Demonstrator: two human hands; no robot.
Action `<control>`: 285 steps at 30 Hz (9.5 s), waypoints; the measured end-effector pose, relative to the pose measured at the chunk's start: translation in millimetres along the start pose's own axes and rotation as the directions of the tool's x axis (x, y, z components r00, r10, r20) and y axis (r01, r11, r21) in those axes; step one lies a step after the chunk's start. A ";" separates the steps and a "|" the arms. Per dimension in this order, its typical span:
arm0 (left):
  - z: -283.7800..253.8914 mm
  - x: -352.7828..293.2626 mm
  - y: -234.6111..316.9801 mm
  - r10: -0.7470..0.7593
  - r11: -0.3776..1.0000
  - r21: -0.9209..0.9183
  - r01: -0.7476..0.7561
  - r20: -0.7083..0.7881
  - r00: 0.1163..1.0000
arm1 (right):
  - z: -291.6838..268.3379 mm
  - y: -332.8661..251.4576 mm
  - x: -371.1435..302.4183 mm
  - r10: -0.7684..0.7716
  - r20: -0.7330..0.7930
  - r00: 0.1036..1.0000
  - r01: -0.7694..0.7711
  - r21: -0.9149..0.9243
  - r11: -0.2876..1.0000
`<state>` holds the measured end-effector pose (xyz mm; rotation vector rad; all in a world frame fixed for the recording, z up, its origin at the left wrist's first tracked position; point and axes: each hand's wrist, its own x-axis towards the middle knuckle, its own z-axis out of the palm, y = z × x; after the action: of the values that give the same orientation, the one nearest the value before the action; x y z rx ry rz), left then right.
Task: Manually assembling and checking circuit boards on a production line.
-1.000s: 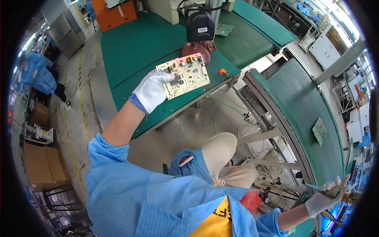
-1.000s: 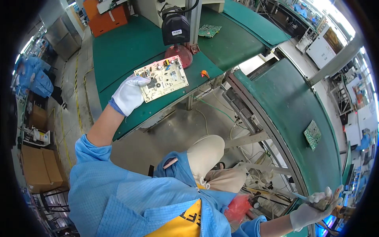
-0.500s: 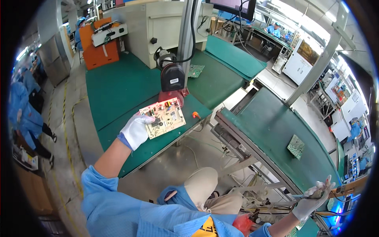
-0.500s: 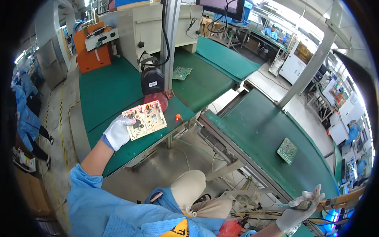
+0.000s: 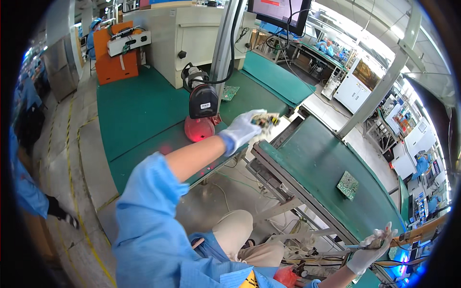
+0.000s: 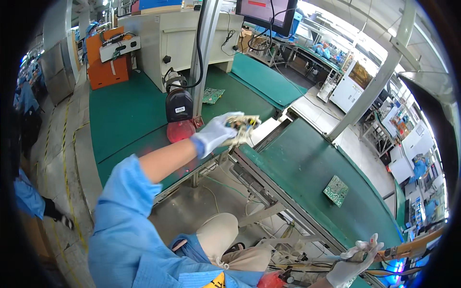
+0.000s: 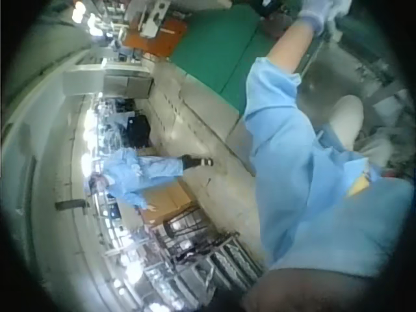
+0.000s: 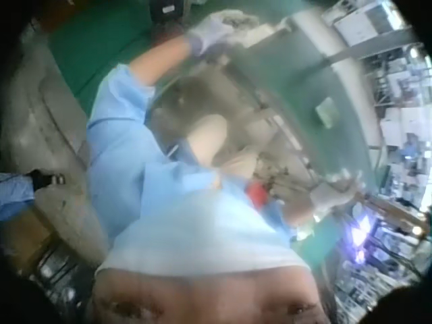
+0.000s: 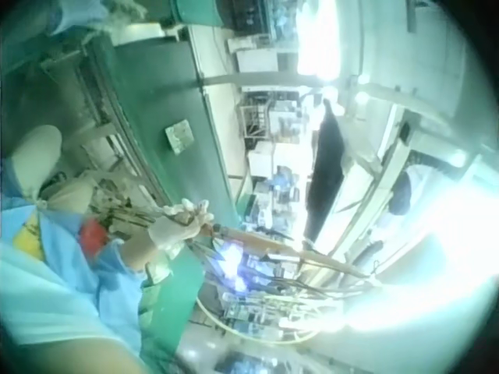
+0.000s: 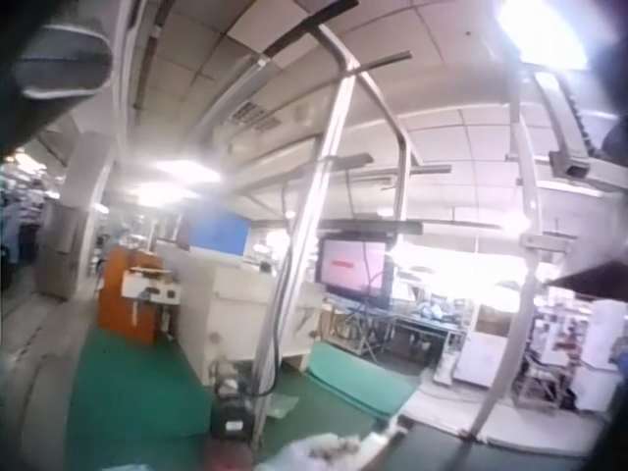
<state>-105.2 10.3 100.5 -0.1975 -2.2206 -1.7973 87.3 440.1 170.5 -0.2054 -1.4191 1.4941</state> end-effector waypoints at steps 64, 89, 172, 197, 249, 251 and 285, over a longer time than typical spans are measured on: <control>-11.2 -228.8 16.9 -0.215 0.536 -0.817 0.213 0.113 0.970 | -51.7 -19.1 -3.0 0.244 0.248 0.937 -0.312 0.289 0.905; -118.9 -186.8 -8.8 -0.273 0.492 -0.850 0.187 0.053 0.960 | -16.5 -21.3 -15.8 0.193 0.062 0.979 -0.201 0.177 0.964; 314.6 -163.2 25.8 0.561 0.586 -0.164 -0.793 0.789 0.252 | -296.7 42.8 148.3 0.042 -0.014 0.999 -0.005 -0.976 -0.216; 261.7 -172.1 54.9 0.058 0.431 -0.420 0.799 0.896 0.439 | -131.7 70.5 49.2 0.735 0.427 0.527 -0.674 -0.317 0.668; -64.5 -146.7 32.5 -0.273 0.607 -0.609 0.510 0.443 0.854 | -70.8 -38.1 15.4 0.187 0.428 0.884 -0.260 0.119 0.958; -41.7 -127.5 60.2 -0.260 0.708 -0.514 0.485 0.448 0.855 | -70.4 -39.3 14.0 0.197 0.405 0.893 -0.276 0.146 0.950; 45.1 50.6 -60.2 0.303 0.409 0.909 -0.075 -0.058 0.951 | -293.5 36.0 -2.5 0.461 0.153 0.874 0.193 -0.980 -0.041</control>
<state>-175.9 37.7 50.7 -0.0094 -2.5082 -0.2669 276.8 635.1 54.5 -1.0153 -2.8107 0.1690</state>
